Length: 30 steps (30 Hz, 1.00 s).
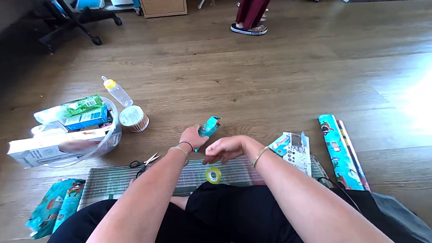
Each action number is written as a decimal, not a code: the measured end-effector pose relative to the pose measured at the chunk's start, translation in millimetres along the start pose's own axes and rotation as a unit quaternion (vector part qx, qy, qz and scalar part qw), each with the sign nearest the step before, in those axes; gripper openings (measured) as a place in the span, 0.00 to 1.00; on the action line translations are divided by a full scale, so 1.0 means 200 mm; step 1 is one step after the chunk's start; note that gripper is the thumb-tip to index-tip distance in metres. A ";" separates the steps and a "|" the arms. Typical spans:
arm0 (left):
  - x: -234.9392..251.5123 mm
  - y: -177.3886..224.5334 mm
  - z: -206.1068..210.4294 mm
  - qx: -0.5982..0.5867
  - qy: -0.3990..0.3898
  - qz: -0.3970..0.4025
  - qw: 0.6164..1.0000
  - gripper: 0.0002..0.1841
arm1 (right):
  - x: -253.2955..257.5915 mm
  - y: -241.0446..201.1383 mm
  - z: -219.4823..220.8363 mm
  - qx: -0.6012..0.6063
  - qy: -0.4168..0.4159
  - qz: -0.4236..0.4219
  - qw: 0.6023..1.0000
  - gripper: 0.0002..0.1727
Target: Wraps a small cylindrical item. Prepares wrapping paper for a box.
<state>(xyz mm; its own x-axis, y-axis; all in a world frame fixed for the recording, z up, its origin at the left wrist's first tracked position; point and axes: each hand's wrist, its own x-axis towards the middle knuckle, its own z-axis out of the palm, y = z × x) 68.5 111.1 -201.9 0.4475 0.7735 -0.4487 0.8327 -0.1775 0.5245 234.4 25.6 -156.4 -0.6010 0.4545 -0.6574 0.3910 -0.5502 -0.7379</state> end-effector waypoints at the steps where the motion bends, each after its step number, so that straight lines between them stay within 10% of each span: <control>1: -0.02 -0.03 -0.02 -0.058 0.019 0.009 0.998 0.32 | -0.05 -0.02 -0.01 0.013 0.016 -0.016 1.000 0.17; 8: -0.14 -0.08 -0.01 -0.288 0.177 0.087 0.937 0.34 | -0.34 -0.11 -0.10 0.085 0.042 -0.199 0.975 0.12; 20: -0.13 0.00 0.10 -0.192 0.270 0.084 0.940 0.36 | -0.17 -0.06 -0.10 0.175 0.098 -0.268 0.942 0.15; 30: -0.08 -0.11 0.06 -0.159 0.339 0.261 0.890 0.42 | -0.15 -0.06 -0.15 0.169 0.128 -0.314 0.925 0.17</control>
<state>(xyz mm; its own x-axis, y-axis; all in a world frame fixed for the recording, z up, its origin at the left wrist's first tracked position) 47.3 95.9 -215.5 0.3567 0.8450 0.3984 0.3869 -0.5218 0.7603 268.9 40.6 -132.5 -0.4344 0.8861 -0.1616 -0.2458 -0.2892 -0.9252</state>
